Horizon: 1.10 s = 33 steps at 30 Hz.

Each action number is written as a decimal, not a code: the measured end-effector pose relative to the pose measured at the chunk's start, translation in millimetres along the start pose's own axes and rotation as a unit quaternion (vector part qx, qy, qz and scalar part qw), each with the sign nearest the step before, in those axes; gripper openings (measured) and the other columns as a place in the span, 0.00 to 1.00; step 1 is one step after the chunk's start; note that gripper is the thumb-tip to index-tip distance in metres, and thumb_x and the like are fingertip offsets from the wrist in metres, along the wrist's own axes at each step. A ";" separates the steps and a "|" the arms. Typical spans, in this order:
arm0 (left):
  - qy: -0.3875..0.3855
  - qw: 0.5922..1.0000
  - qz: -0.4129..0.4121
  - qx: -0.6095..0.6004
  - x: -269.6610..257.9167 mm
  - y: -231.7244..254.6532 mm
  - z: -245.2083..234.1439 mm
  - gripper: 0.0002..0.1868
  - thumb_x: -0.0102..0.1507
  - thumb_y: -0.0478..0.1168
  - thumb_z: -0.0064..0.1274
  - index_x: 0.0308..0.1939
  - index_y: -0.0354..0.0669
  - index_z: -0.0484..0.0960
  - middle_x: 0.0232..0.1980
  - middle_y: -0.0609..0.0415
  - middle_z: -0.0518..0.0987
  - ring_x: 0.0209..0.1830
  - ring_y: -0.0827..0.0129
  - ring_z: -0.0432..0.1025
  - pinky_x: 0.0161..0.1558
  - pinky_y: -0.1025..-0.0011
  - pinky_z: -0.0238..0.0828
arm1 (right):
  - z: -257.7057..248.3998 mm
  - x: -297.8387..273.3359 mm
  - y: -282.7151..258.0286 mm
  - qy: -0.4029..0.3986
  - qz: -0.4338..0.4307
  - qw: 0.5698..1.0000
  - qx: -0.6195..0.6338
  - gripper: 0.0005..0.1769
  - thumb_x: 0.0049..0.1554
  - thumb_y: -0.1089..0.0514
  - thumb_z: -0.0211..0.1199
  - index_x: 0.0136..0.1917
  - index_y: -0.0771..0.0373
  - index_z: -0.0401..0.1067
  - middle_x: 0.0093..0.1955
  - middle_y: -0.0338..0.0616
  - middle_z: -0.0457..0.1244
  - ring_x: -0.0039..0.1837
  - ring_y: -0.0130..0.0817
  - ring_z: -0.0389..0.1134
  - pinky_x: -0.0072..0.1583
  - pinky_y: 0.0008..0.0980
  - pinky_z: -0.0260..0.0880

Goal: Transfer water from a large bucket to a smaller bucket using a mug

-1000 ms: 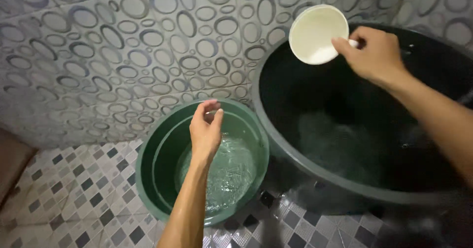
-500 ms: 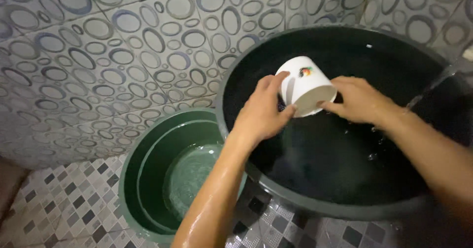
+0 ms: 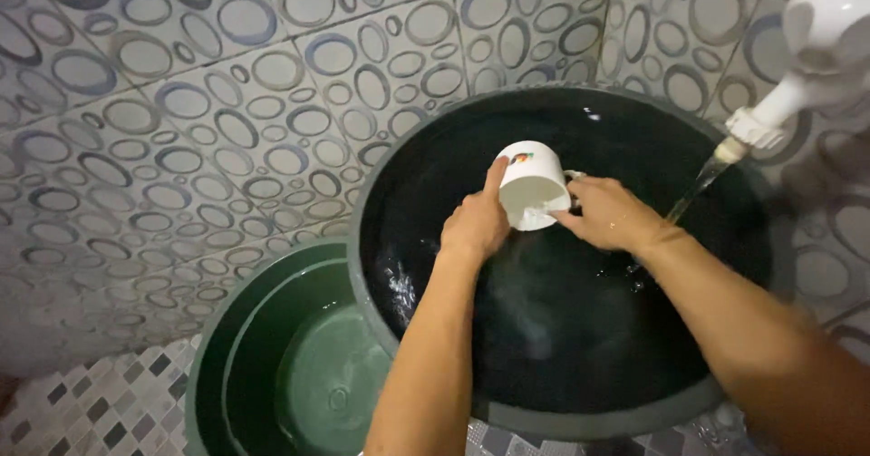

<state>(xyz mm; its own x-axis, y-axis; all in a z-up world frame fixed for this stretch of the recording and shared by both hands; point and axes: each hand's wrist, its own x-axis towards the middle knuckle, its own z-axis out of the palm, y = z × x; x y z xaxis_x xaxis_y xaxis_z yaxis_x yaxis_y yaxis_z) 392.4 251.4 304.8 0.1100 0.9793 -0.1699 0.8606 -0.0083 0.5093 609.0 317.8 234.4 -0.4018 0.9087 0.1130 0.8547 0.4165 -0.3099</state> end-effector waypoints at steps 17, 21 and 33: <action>-0.050 0.999 0.006 -0.015 11.7 -33.5 25.4 0.38 0.68 0.42 0.38 0.82 0.59 0.45 0.66 0.27 0.74 0.64 0.29 0.71 0.62 0.37 0.68 | 21.0 13.8 27.7 -0.106 0.047 0.993 0.008 0.19 0.52 0.46 0.66 0.48 0.63 0.79 0.49 0.57 0.73 0.59 0.58 0.73 0.60 0.53 0.73; -0.045 0.999 -0.007 0.012 48.3 -70.6 55.0 0.38 0.65 0.46 0.45 0.80 0.64 0.55 0.60 0.29 0.78 0.61 0.32 0.74 0.58 0.41 0.73 | 26.3 9.4 21.0 -0.122 0.070 0.990 0.023 0.18 0.54 0.44 0.62 0.49 0.57 0.80 0.50 0.53 0.74 0.60 0.55 0.73 0.60 0.52 0.74; -0.055 0.998 -0.028 0.007 22.5 -54.5 34.2 0.35 0.65 0.53 0.42 0.78 0.62 0.60 0.60 0.31 0.79 0.62 0.33 0.73 0.60 0.40 0.72 | 16.4 7.0 19.2 -0.165 0.107 0.979 0.047 0.32 0.60 0.35 0.47 0.59 0.58 0.80 0.60 0.60 0.71 0.69 0.63 0.66 0.70 0.59 0.64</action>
<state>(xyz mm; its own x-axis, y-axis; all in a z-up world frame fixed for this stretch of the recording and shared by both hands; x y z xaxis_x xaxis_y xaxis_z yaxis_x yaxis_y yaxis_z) 365.0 267.0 244.3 0.1138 0.9504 -0.2894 0.8733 0.0432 0.4853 617.2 331.8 213.7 -0.3135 0.9100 -0.2711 0.9036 0.1982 -0.3796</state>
